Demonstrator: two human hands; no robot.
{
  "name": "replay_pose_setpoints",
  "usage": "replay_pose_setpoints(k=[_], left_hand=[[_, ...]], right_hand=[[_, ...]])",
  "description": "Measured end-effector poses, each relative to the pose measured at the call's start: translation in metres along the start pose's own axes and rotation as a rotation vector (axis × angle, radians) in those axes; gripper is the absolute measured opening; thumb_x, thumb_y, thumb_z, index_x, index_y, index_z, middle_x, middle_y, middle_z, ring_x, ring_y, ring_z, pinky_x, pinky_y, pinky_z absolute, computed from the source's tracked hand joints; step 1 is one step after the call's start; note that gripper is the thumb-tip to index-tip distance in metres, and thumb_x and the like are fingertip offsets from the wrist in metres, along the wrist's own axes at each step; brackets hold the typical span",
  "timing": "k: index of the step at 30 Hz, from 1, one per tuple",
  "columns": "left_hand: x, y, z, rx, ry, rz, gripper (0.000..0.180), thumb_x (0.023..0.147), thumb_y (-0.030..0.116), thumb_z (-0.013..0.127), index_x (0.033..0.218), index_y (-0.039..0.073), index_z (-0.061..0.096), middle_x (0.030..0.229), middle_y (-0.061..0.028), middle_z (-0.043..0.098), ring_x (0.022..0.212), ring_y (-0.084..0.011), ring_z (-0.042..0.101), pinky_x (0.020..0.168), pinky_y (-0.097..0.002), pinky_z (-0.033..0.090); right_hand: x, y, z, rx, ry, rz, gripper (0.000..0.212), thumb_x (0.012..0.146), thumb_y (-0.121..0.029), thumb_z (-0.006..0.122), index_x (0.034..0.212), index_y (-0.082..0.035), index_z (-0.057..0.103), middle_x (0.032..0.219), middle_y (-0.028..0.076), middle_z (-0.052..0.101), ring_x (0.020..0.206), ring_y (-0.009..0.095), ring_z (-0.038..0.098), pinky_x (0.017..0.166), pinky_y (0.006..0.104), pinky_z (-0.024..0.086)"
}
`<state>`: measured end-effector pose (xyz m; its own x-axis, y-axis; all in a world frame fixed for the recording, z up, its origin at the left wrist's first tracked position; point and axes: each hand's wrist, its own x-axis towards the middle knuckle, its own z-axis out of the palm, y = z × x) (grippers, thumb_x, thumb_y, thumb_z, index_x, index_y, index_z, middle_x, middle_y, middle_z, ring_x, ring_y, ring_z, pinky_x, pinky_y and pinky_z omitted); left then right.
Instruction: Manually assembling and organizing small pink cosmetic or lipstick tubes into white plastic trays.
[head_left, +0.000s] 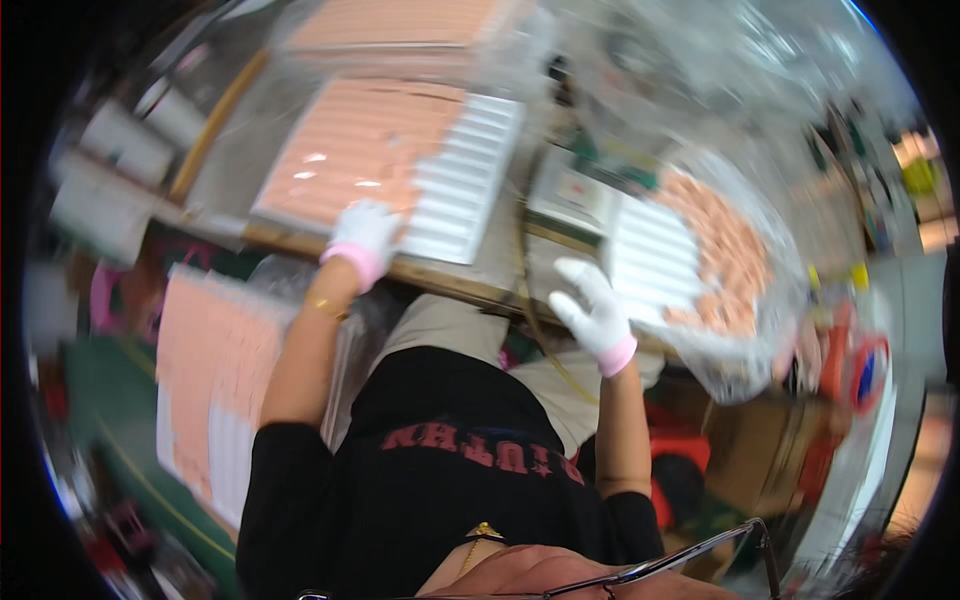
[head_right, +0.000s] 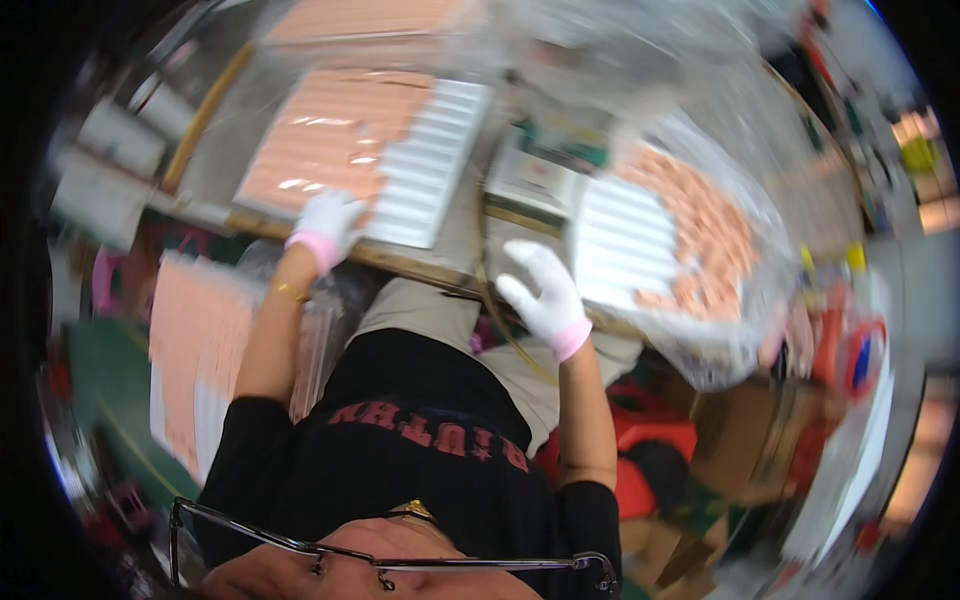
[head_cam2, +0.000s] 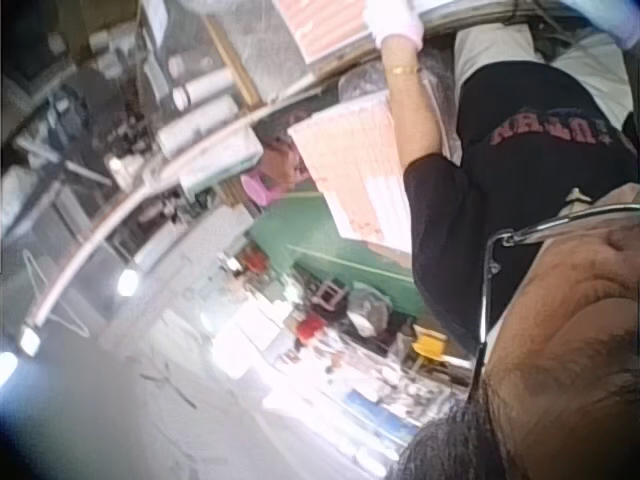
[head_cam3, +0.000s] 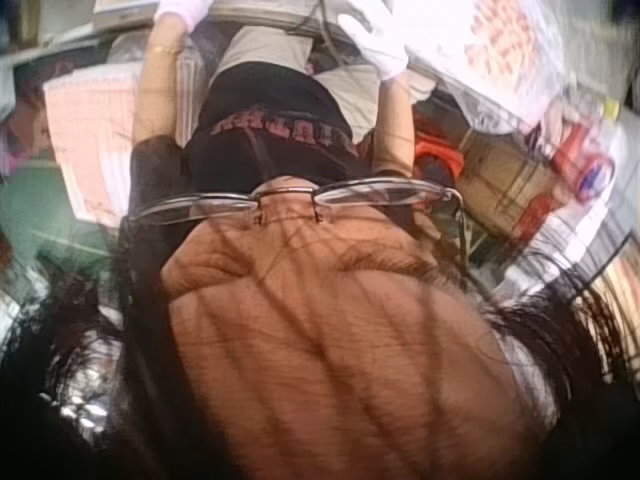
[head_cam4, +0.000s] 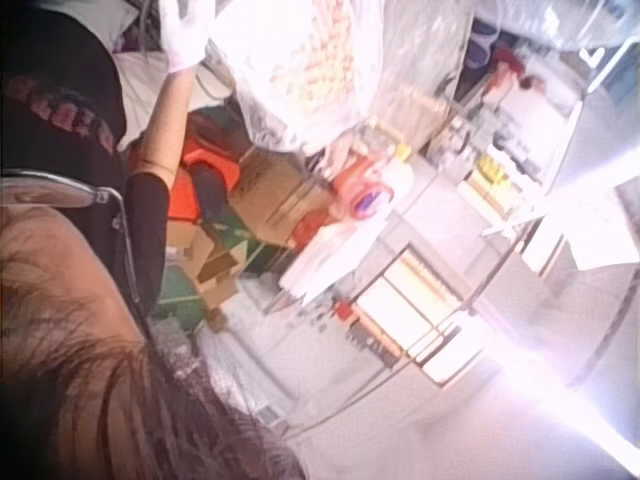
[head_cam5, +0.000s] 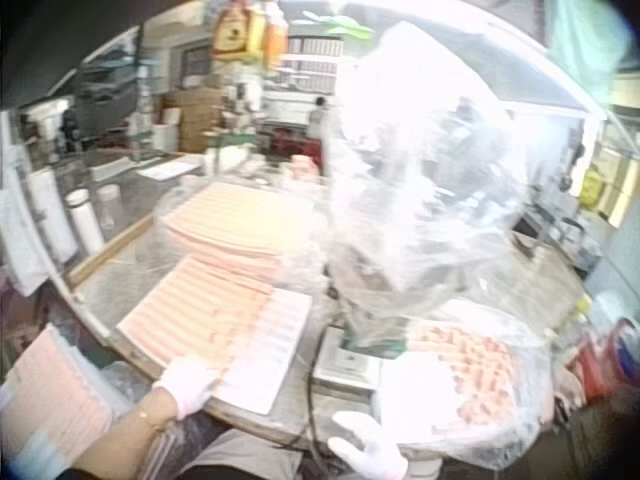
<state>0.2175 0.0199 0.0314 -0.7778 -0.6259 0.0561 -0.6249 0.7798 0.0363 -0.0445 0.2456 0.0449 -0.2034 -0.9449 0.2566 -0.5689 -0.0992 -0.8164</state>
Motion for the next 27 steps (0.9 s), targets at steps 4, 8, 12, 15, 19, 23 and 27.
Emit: replay_pose_setpoints(k=[4, 8, 12, 15, 19, 23, 27], left_hand=[[-0.005, -0.010, -0.002, -0.012, 0.026, 0.031, 0.019, 0.067, 0.016, 0.072, 0.081, 0.010, 0.060, 0.086, -0.0122, 0.059, 0.088, -0.0325, 0.055, 0.078, -0.0427, 0.044], [0.001, -0.023, -0.007, -0.133, 0.101, 0.070, 0.022, 0.066, 0.010, 0.072, 0.080, 0.007, 0.054, 0.083, -0.0132, 0.057, 0.084, -0.0330, 0.054, 0.077, -0.0415, 0.044], [0.022, 0.013, -0.006, -0.751, 0.107, -0.087, 0.021, 0.076, 0.009, 0.071, 0.088, 0.004, 0.054, 0.090, -0.0077, 0.060, 0.085, -0.0195, 0.058, 0.076, -0.0300, 0.047], [0.038, 0.045, -0.005, -1.076, 0.068, -0.010, 0.020, 0.084, 0.011, 0.067, 0.099, 0.004, 0.056, 0.094, -0.0036, 0.061, 0.084, -0.0122, 0.058, 0.075, -0.0244, 0.047], [0.060, 0.091, 0.004, -1.460, -0.191, -0.170, 0.026, 0.089, 0.017, 0.061, 0.111, 0.004, 0.056, 0.095, -0.0038, 0.062, 0.077, -0.0085, 0.058, 0.066, -0.0210, 0.047], [0.071, 0.123, 0.019, -1.621, -0.179, -0.198, 0.031, 0.092, 0.020, 0.057, 0.117, 0.001, 0.054, 0.098, -0.0037, 0.062, 0.075, -0.0100, 0.061, 0.063, -0.0201, 0.048], [0.082, 0.135, 0.032, -1.881, -0.303, -0.229, 0.034, 0.094, 0.023, 0.055, 0.119, 0.000, 0.053, 0.106, -0.0052, 0.059, 0.081, -0.0107, 0.060, 0.066, -0.0201, 0.047]], right_hand=[[-0.035, 0.030, -0.083, -0.068, 0.411, 0.311, 0.036, 0.080, -0.012, 0.067, 0.114, -0.001, 0.061, 0.102, 0.009, 0.063, 0.084, 0.015, 0.056, 0.078, 0.0268, 0.046], [-0.075, 0.058, -0.142, -0.576, 0.590, 0.305, 0.028, 0.080, -0.007, 0.065, 0.107, -0.001, 0.063, 0.103, 0.011, 0.064, 0.094, 0.020, 0.061, 0.079, 0.0290, 0.047], [-0.089, 0.068, -0.148, -0.711, 0.384, 0.279, 0.021, 0.074, -0.011, 0.066, 0.095, -0.007, 0.066, 0.088, 0.014, 0.064, 0.087, 0.034, 0.059, 0.077, 0.0402, 0.047], [-0.063, 0.056, -0.131, -0.878, 0.139, 0.332, 0.014, 0.076, -0.015, 0.065, 0.088, -0.008, 0.065, 0.082, 0.014, 0.062, 0.082, 0.034, 0.058, 0.075, 0.0426, 0.046], [-0.061, 0.072, -0.122, -1.031, 0.097, 0.331, 0.018, 0.073, -0.019, 0.065, 0.088, -0.009, 0.066, 0.079, 0.014, 0.062, 0.080, 0.033, 0.059, 0.073, 0.0423, 0.046], [-0.058, 0.059, -0.129, -0.967, 0.016, 0.361, 0.020, 0.073, -0.018, 0.068, 0.087, -0.004, 0.063, 0.088, 0.017, 0.062, 0.082, 0.035, 0.059, 0.075, 0.0440, 0.047], [-0.041, 0.055, -0.110, -0.614, 0.349, 0.124, 0.028, 0.072, -0.013, 0.071, 0.094, 0.000, 0.060, 0.093, 0.018, 0.063, 0.086, 0.034, 0.061, 0.078, 0.0389, 0.048]])
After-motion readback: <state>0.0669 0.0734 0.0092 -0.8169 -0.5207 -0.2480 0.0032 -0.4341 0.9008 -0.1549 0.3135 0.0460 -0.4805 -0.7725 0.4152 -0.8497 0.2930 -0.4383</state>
